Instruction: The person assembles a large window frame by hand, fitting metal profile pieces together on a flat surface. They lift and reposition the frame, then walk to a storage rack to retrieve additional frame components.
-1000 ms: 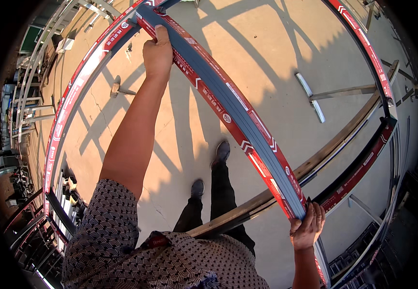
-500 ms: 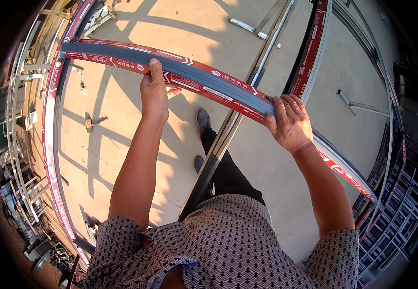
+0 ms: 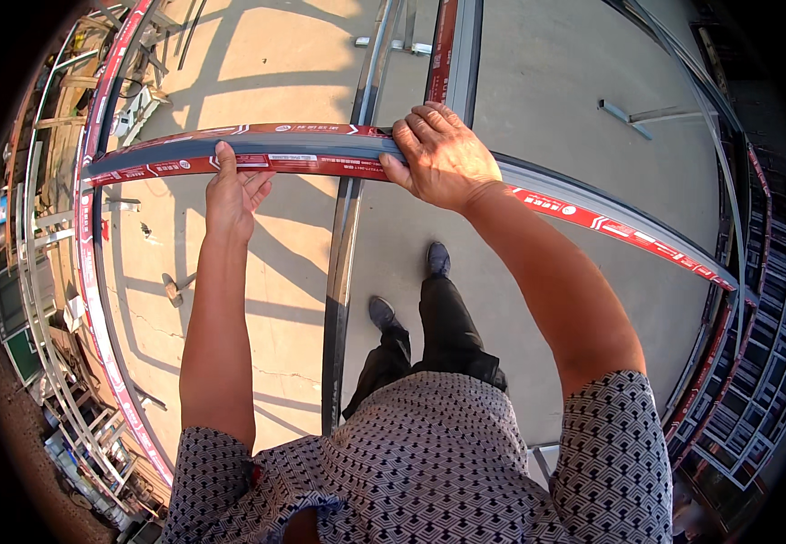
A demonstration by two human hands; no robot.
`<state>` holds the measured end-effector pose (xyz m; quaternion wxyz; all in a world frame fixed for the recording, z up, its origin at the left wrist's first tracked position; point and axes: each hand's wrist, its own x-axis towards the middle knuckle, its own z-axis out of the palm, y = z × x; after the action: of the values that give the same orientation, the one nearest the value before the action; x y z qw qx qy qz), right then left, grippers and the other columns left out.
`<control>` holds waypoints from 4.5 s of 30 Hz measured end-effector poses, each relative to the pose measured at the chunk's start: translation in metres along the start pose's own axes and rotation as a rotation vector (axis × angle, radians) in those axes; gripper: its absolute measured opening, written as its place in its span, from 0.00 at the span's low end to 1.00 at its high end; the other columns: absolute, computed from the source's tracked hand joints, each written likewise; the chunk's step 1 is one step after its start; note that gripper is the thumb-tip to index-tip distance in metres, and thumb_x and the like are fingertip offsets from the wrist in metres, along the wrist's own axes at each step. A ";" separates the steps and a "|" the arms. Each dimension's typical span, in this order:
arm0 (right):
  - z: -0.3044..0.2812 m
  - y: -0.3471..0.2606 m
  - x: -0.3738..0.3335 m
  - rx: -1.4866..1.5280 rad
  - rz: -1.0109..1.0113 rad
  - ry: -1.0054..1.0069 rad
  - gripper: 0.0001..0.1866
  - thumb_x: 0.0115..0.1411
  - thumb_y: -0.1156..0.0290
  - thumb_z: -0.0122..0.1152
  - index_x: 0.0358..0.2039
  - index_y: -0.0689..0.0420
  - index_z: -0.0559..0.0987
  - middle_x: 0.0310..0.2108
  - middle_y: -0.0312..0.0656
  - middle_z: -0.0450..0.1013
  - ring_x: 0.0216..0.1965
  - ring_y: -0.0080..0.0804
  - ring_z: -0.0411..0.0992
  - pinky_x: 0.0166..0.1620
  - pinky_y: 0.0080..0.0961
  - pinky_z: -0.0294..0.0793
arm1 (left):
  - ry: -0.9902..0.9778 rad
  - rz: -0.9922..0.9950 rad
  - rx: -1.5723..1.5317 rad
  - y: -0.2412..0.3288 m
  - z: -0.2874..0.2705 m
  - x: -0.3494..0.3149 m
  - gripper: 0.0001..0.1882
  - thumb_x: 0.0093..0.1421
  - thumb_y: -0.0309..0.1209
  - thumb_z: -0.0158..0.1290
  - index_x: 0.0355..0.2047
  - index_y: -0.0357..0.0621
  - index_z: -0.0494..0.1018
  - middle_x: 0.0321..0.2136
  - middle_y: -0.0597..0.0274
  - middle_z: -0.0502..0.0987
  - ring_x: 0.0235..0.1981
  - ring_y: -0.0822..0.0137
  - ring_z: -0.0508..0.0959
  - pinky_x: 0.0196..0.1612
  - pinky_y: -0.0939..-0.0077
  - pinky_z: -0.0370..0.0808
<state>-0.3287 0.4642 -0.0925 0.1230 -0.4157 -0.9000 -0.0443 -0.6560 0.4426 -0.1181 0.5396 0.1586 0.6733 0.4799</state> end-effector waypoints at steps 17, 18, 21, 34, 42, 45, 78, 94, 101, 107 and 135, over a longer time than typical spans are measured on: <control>-0.049 0.090 -0.144 0.106 0.137 0.202 0.31 0.59 0.55 0.73 0.57 0.60 0.77 0.54 0.46 0.75 0.57 0.45 0.74 0.65 0.45 0.71 | 0.217 0.005 0.006 -0.003 -0.003 0.012 0.32 0.71 0.66 0.48 0.53 0.52 0.74 0.43 0.64 0.80 0.44 0.68 0.81 0.48 0.73 0.79; -0.058 0.108 -0.167 0.034 0.164 0.151 0.33 0.58 0.52 0.74 0.57 0.59 0.78 0.53 0.44 0.75 0.55 0.43 0.75 0.64 0.44 0.72 | 0.220 0.007 0.002 -0.003 -0.003 0.011 0.31 0.71 0.66 0.48 0.53 0.52 0.74 0.43 0.64 0.80 0.43 0.68 0.81 0.48 0.73 0.79; -0.076 0.159 -0.230 -0.002 0.189 0.013 0.39 0.52 0.47 0.78 0.58 0.58 0.77 0.52 0.43 0.76 0.52 0.42 0.77 0.57 0.41 0.77 | 0.268 0.004 0.020 0.001 0.000 0.007 0.32 0.72 0.66 0.47 0.50 0.48 0.75 0.40 0.63 0.80 0.39 0.68 0.80 0.45 0.74 0.80; -0.088 0.210 -0.276 0.038 0.179 -0.022 0.34 0.45 0.53 0.81 0.47 0.59 0.77 0.41 0.43 0.81 0.40 0.38 0.82 0.46 0.33 0.85 | 0.286 -0.102 0.056 0.005 -0.017 0.030 0.29 0.72 0.65 0.47 0.53 0.55 0.74 0.43 0.69 0.81 0.46 0.71 0.80 0.50 0.74 0.78; -0.087 0.207 -0.283 0.043 0.229 0.013 0.18 0.55 0.55 0.70 0.36 0.55 0.76 0.32 0.36 0.76 0.38 0.35 0.79 0.43 0.32 0.83 | 0.338 -0.131 -0.008 0.008 -0.011 0.040 0.39 0.75 0.65 0.40 0.66 0.44 0.68 0.65 0.62 0.74 0.65 0.66 0.73 0.64 0.74 0.70; -0.085 0.206 -0.284 0.071 0.238 0.023 0.19 0.56 0.54 0.71 0.36 0.54 0.75 0.31 0.35 0.75 0.38 0.35 0.79 0.44 0.33 0.83 | 0.461 0.036 0.209 0.014 0.006 0.031 0.43 0.76 0.62 0.39 0.68 0.30 0.66 0.65 0.44 0.74 0.63 0.49 0.76 0.67 0.59 0.72; -0.220 0.516 -0.694 0.527 2.172 0.934 0.35 0.65 0.45 0.64 0.53 0.67 0.72 0.48 0.59 0.79 0.50 0.59 0.80 0.58 0.49 0.75 | -0.725 1.120 1.669 -0.203 0.616 -0.354 0.40 0.51 0.51 0.72 0.60 0.44 0.74 0.58 0.51 0.77 0.59 0.44 0.77 0.58 0.47 0.76; -0.233 0.532 -0.737 1.281 1.889 1.115 0.29 0.67 0.47 0.69 0.46 0.64 0.79 0.36 0.47 0.82 0.34 0.37 0.83 0.38 0.39 0.85 | -0.812 1.139 1.638 -0.207 0.639 -0.364 0.46 0.45 0.49 0.76 0.60 0.39 0.72 0.50 0.43 0.78 0.52 0.39 0.78 0.53 0.47 0.77; -0.249 0.542 -0.756 1.511 1.891 0.861 0.30 0.67 0.43 0.69 0.46 0.63 0.82 0.36 0.46 0.83 0.35 0.35 0.83 0.40 0.36 0.86 | -0.788 1.107 1.684 -0.243 0.708 -0.403 0.48 0.46 0.48 0.76 0.64 0.40 0.70 0.51 0.43 0.78 0.50 0.40 0.80 0.50 0.47 0.80; -0.248 0.551 -0.767 1.663 1.807 0.651 0.34 0.65 0.40 0.69 0.48 0.63 0.77 0.38 0.45 0.82 0.36 0.32 0.83 0.37 0.31 0.85 | -0.812 1.146 1.701 -0.289 0.795 -0.460 0.44 0.50 0.48 0.73 0.64 0.44 0.70 0.55 0.48 0.77 0.54 0.43 0.80 0.54 0.49 0.80; -0.272 0.572 -0.807 1.556 1.624 -0.031 0.33 0.66 0.38 0.64 0.35 0.63 0.84 0.25 0.46 0.82 0.28 0.36 0.82 0.33 0.32 0.81 | -0.784 1.221 1.654 -0.309 0.827 -0.476 0.37 0.43 0.36 0.69 0.57 0.44 0.76 0.51 0.52 0.80 0.48 0.47 0.83 0.50 0.54 0.83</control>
<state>0.6598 0.1913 -0.0507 0.3303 -0.6894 -0.1466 0.6278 0.3398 0.3355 -0.0618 0.1149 0.9188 0.3772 -0.0168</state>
